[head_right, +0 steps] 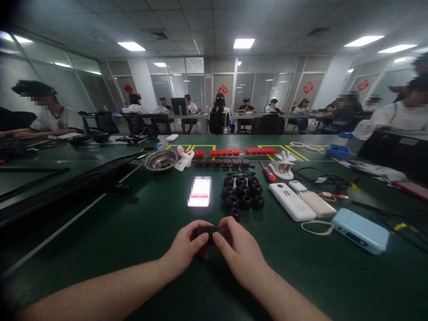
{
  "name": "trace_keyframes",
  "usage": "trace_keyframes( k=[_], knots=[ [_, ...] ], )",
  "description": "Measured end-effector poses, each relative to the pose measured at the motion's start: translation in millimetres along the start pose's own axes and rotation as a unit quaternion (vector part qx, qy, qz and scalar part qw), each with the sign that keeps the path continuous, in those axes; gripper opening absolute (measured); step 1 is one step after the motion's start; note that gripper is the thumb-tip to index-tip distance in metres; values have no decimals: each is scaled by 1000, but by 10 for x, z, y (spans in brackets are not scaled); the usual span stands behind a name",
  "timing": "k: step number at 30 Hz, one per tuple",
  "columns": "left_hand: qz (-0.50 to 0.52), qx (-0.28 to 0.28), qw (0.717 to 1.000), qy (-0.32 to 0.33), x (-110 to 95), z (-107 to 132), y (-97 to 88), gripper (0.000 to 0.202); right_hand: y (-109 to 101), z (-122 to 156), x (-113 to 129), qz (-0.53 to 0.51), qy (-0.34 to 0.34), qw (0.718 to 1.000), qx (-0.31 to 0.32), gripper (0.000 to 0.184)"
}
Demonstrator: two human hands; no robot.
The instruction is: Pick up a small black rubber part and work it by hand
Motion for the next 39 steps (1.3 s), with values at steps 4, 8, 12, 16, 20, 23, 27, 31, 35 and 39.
trace_keyframes(
  k=[4,8,12,16,20,23,27,31,35,39],
  knots=[
    [12,19,1000,1,6,7,37,37,38,-24,-31,19,17,998,51,30],
    [66,41,997,-10,70,-35,50,43,25,-12,3,18,-10,998,54,14],
    [60,15,998,-21,90,-48,11,38,-32,6,40,13,-55,998,12,38],
    [35,26,999,-11,30,-2,38,38,-12,-20,-39,-21,-8,1000,11,22],
    [47,45,998,-24,65,-6,46,46,23,-33,-17,-14,-2,999,41,24],
    [56,52,996,-42,118,-45,37,47,-7,-20,46,3,-30,999,32,13],
    [53,20,998,-42,115,-68,17,40,-32,6,105,4,-96,995,12,26],
    [30,3,999,-21,72,-38,27,32,-68,-11,-10,-15,-39,999,-30,26],
    [1,-1,1000,-5,65,-32,3,32,-22,-36,-56,-20,19,1000,10,27],
    [9,38,999,-25,90,-41,27,39,-15,-43,-24,22,16,999,23,19]
  ],
)
Point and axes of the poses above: each hand's wrist, its own z-axis away from the middle knuckle, its own y-axis out of the palm, x = y × z, the point moved 6 cm from there along -z, towards the middle knuckle, and after that the axes turned 2 degrees about x, right-handed, at the moved point
